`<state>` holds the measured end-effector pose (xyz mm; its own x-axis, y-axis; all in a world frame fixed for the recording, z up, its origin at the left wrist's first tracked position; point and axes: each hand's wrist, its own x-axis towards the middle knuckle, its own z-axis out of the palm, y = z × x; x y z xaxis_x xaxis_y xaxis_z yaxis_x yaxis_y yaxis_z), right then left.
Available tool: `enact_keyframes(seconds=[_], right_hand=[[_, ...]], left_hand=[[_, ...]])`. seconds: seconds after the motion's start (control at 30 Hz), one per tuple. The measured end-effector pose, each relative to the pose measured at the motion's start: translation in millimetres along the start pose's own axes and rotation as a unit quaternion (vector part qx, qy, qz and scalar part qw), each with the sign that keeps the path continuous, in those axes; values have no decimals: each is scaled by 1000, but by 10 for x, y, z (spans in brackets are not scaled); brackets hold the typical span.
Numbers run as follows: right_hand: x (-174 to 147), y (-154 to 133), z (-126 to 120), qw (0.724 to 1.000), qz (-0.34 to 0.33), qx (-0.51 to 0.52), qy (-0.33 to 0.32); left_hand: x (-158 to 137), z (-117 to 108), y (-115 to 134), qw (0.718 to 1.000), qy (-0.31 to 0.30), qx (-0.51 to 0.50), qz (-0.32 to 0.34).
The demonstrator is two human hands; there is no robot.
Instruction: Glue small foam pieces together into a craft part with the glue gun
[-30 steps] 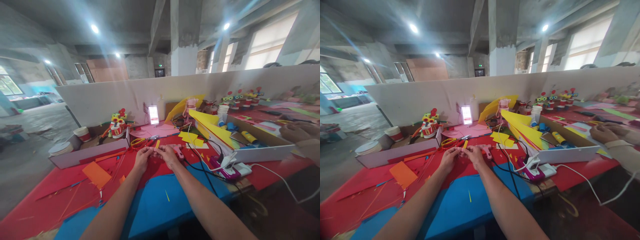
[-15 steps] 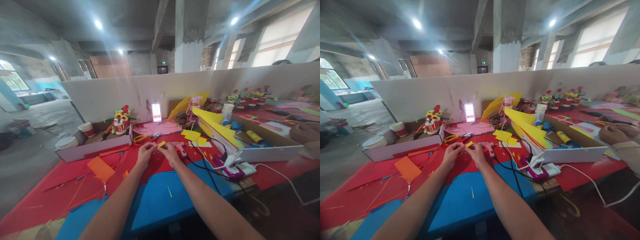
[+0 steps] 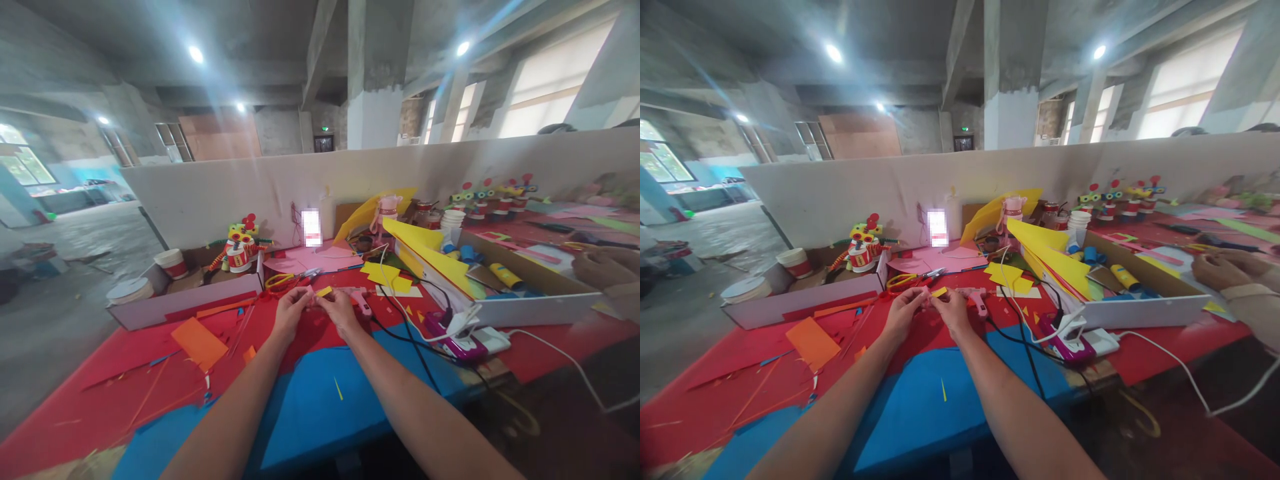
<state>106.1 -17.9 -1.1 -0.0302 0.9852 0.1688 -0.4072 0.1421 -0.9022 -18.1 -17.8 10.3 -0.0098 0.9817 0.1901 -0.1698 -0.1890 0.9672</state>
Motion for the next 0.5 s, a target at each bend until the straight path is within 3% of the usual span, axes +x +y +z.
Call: enact_keyframes(seconds=[0.23, 0.37, 0.5], right_hand=[[-36, -1, 36, 999, 27, 40, -23], [-3, 5, 11, 1000, 6, 29, 6], [34, 31, -27, 998, -28, -9, 52]], left_hand=[[-3, -8, 7, 999, 11, 33, 18], [-13, 27, 25, 1000, 6, -11, 18], [-26, 57, 34, 1000, -5, 17, -4]])
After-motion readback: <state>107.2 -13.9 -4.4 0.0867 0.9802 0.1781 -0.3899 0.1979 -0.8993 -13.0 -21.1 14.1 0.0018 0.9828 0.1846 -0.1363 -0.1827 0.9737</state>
